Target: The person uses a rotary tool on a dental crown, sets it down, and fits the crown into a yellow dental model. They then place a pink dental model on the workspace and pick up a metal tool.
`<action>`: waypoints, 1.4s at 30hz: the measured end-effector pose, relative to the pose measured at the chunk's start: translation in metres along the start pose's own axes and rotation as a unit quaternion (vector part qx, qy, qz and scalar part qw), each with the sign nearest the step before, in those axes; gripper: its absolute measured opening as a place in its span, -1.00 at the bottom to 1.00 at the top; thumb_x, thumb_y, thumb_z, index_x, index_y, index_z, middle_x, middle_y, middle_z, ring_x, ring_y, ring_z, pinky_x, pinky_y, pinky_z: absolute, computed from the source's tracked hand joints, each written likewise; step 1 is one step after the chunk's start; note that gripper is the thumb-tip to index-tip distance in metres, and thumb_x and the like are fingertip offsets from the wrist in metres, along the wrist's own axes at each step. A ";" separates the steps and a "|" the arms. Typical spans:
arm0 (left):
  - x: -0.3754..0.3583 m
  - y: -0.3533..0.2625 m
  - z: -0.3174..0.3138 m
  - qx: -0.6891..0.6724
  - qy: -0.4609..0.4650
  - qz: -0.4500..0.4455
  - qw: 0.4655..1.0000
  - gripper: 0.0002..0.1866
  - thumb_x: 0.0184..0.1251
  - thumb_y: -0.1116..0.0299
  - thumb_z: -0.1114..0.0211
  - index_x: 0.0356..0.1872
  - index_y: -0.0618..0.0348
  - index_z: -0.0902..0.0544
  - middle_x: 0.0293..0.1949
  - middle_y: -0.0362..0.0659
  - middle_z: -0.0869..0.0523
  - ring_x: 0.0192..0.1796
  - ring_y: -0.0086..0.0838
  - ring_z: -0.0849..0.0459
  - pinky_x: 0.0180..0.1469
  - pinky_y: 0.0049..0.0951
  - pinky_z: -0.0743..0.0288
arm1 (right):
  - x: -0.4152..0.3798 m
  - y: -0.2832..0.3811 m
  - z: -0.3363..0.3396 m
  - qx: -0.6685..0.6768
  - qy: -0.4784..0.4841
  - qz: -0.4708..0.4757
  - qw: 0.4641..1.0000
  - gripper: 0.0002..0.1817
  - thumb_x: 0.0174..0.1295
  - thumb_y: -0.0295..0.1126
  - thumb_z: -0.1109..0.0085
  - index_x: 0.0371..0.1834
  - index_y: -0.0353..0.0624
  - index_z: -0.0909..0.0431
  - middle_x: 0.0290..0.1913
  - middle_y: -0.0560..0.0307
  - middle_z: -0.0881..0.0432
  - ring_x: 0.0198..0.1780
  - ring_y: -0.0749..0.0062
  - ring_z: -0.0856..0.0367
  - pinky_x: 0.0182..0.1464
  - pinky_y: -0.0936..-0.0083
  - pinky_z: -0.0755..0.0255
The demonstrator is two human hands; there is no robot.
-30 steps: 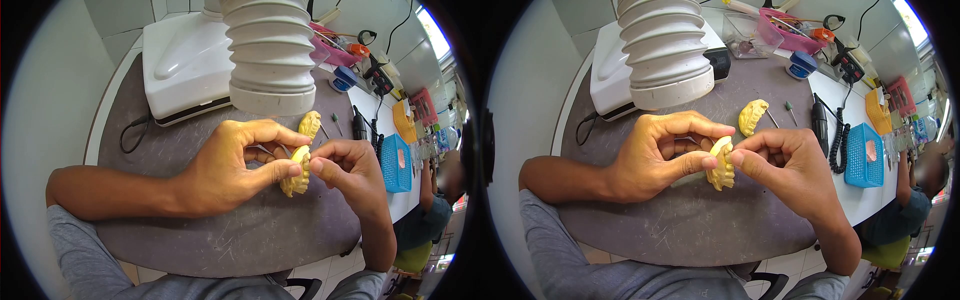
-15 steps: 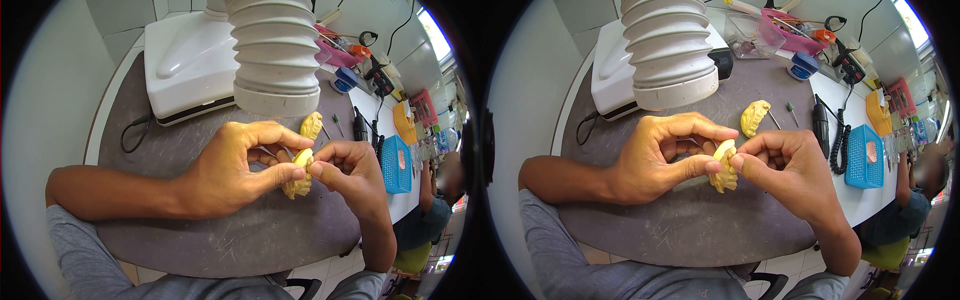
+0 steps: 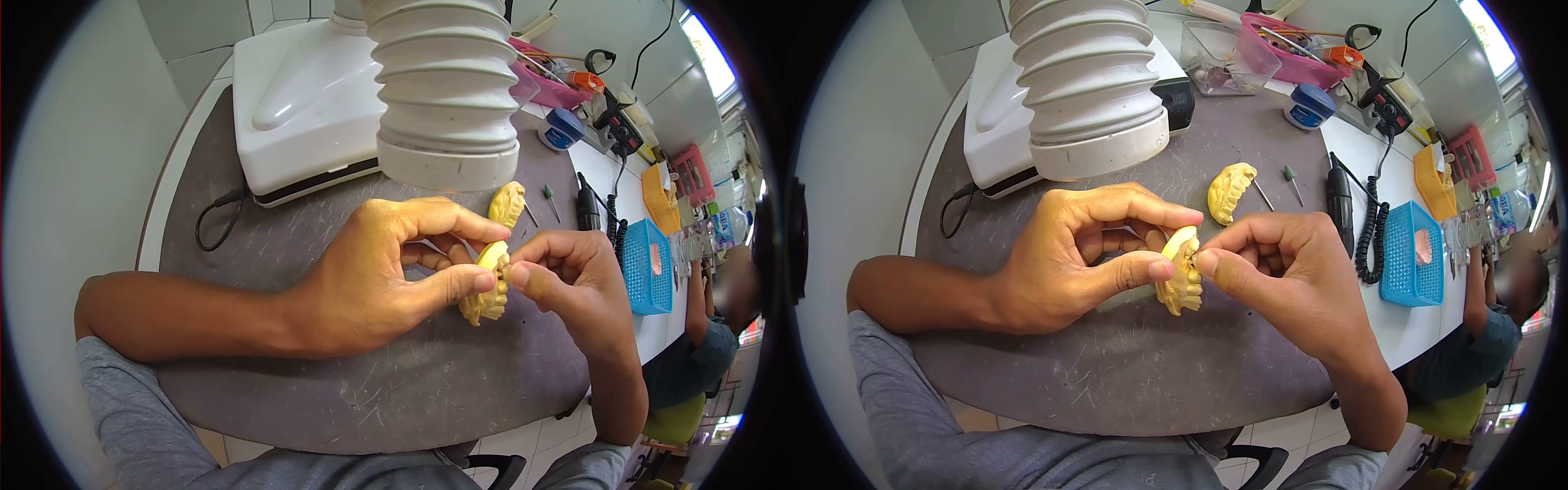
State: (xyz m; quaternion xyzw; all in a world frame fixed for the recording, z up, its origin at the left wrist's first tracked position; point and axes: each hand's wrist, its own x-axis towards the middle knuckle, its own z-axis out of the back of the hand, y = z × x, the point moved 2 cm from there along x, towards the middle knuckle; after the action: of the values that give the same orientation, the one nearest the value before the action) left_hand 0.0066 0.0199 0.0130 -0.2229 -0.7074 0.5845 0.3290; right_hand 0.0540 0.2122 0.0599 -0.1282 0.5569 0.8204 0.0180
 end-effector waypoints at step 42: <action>0.000 -0.002 -0.001 -0.032 -0.019 -0.013 0.999 -0.57 0.32 0.56 -0.32 0.19 0.39 -0.49 0.07 -0.06 -0.60 0.07 -0.50 -0.63 0.16 -0.46 -0.55 | -0.006 -0.010 -0.006 0.044 -0.051 0.084 0.994 -0.69 0.19 -0.32 -0.42 -0.17 -0.34 -0.64 -0.42 0.31 -0.58 -0.49 0.88 -0.39 -0.51 0.83 -0.19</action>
State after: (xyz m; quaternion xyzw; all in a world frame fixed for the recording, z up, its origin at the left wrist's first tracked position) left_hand 0.0076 0.0200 0.0153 -0.2130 -0.7349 0.5611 0.3156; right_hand 0.0632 0.2110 0.0497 -0.0381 0.5997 0.7992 -0.0173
